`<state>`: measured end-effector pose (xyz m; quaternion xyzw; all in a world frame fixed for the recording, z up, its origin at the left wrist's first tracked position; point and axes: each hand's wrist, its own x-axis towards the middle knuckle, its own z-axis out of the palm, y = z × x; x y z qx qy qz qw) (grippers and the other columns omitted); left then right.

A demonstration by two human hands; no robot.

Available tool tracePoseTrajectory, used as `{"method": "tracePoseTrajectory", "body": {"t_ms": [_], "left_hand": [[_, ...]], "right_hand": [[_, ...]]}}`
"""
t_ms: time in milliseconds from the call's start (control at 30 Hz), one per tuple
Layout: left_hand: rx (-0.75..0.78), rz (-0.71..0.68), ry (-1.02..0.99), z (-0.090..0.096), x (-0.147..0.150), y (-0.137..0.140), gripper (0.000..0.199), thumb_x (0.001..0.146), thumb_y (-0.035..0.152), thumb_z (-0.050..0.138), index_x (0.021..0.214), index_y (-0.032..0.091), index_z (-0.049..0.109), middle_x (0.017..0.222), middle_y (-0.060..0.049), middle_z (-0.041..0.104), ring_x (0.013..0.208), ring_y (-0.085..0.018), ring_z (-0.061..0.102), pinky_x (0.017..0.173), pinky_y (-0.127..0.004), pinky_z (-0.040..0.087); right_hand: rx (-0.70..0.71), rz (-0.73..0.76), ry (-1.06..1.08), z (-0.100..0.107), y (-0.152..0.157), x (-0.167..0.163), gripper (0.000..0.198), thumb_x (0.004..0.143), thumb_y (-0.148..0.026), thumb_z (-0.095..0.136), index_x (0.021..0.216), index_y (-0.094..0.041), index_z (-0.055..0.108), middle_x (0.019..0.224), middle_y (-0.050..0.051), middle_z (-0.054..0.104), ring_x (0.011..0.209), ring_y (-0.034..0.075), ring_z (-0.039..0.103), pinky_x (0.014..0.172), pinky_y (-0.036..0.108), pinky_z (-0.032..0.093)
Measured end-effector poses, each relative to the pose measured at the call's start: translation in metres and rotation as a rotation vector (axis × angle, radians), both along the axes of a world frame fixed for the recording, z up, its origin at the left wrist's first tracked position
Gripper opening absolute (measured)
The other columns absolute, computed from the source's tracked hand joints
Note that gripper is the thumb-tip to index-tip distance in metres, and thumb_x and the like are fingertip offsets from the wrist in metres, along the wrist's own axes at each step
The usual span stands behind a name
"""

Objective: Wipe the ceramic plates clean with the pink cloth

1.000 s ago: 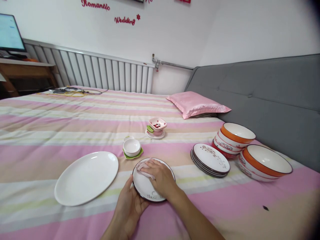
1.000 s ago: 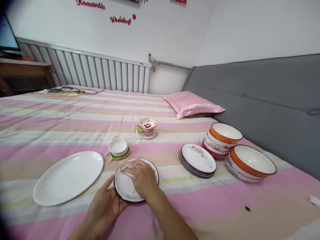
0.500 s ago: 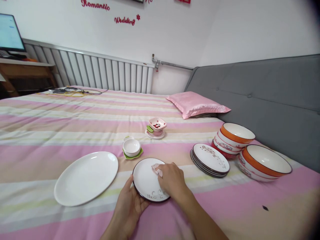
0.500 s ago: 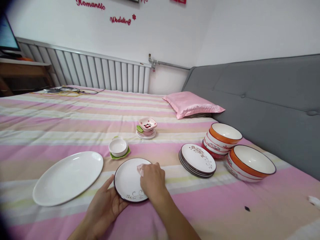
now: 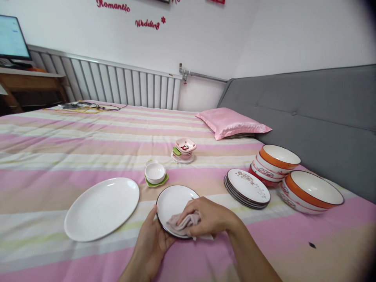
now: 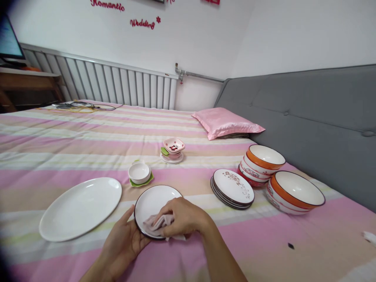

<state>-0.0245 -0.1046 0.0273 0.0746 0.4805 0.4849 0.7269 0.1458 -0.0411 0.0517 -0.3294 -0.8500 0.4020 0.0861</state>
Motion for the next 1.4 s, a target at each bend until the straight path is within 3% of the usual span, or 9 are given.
{"method": "tracePoseTrajectory", "body": {"t_ms": [167,267,367,633,800,967,1133,1267,1400], "left_hand": [[-0.005,0.028,-0.015,-0.001,0.000,0.001,0.050,0.087,0.043,0.043,0.114,0.003,0.058,0.095,-0.017,0.070,0.077,-0.024,0.069,0.067,-0.032,0.055],[-0.027,0.084,0.006,-0.002,0.000,0.001,0.046,0.088,0.040,0.043,0.117,0.006,0.056,0.089,-0.014,0.071,0.064,-0.019,0.067,0.061,-0.030,0.055],[-0.003,0.097,-0.024,-0.002,0.000,0.000,0.043,0.089,0.039,0.042,0.124,0.015,0.051,0.095,-0.010,0.070,0.066,-0.017,0.068,0.063,-0.029,0.054],[-0.002,0.027,-0.032,-0.004,-0.001,0.001,0.050,0.087,0.045,0.043,0.124,0.013,0.052,0.108,-0.014,0.067,0.090,-0.024,0.067,0.076,-0.033,0.054],[0.006,0.028,-0.034,-0.004,0.000,0.001,0.051,0.085,0.045,0.047,0.125,0.014,0.052,0.113,-0.014,0.066,0.097,-0.025,0.065,0.079,-0.033,0.053],[0.000,0.019,0.002,0.001,0.001,0.000,0.050,0.087,0.044,0.043,0.125,0.012,0.052,0.115,-0.013,0.065,0.097,-0.023,0.065,0.078,-0.032,0.054],[-0.008,0.004,0.007,0.000,0.000,0.000,0.051,0.087,0.045,0.043,0.126,0.013,0.051,0.116,-0.013,0.064,0.094,-0.023,0.066,0.079,-0.032,0.053],[0.001,0.004,0.012,0.001,0.000,0.000,0.050,0.087,0.045,0.042,0.123,0.012,0.053,0.112,-0.013,0.066,0.093,-0.023,0.066,0.078,-0.033,0.054],[-0.009,0.004,0.024,0.001,0.002,-0.001,0.051,0.087,0.045,0.042,0.121,0.010,0.054,0.108,-0.014,0.068,0.090,-0.024,0.067,0.076,-0.032,0.054]], "right_hand": [[0.029,0.064,0.163,-0.008,-0.003,-0.020,0.036,0.061,-0.014,0.062,0.094,-0.025,0.072,0.096,-0.002,0.069,0.082,0.013,0.062,0.073,0.019,0.045],[0.157,0.015,0.285,-0.019,-0.006,-0.038,0.037,0.061,-0.006,0.055,0.090,-0.024,0.072,0.098,-0.002,0.069,0.092,0.014,0.062,0.084,0.020,0.043],[0.298,-0.045,0.342,-0.031,-0.005,-0.050,0.039,0.066,-0.004,0.051,0.093,-0.025,0.070,0.101,-0.002,0.070,0.103,0.014,0.059,0.095,0.024,0.039],[0.465,-0.129,0.060,-0.040,0.000,-0.048,0.051,0.078,-0.009,0.044,0.124,-0.029,0.055,0.136,-0.002,0.050,0.130,0.018,0.038,0.109,0.037,0.028],[0.482,-0.248,-0.076,-0.044,0.002,-0.046,0.051,0.083,-0.013,0.042,0.129,-0.032,0.050,0.138,-0.001,0.047,0.130,0.020,0.037,0.108,0.038,0.030],[0.493,-0.407,-0.183,-0.046,0.004,-0.041,0.049,0.081,-0.013,0.043,0.126,-0.030,0.054,0.133,0.001,0.053,0.126,0.023,0.040,0.105,0.038,0.033],[0.439,-0.520,-0.299,-0.032,-0.004,-0.037,0.041,0.080,-0.014,0.045,0.113,-0.029,0.063,0.116,0.005,0.064,0.111,0.028,0.051,0.083,0.039,0.045],[0.411,-0.533,-0.447,-0.012,-0.012,-0.032,0.035,0.073,-0.010,0.049,0.099,-0.026,0.068,0.093,0.009,0.070,0.093,0.028,0.059,0.071,0.035,0.044],[0.365,-0.432,-0.459,0.003,-0.017,-0.019,0.022,0.074,-0.017,0.052,0.084,-0.023,0.069,0.087,0.008,0.069,0.082,0.024,0.062,0.064,0.029,0.040]]}}
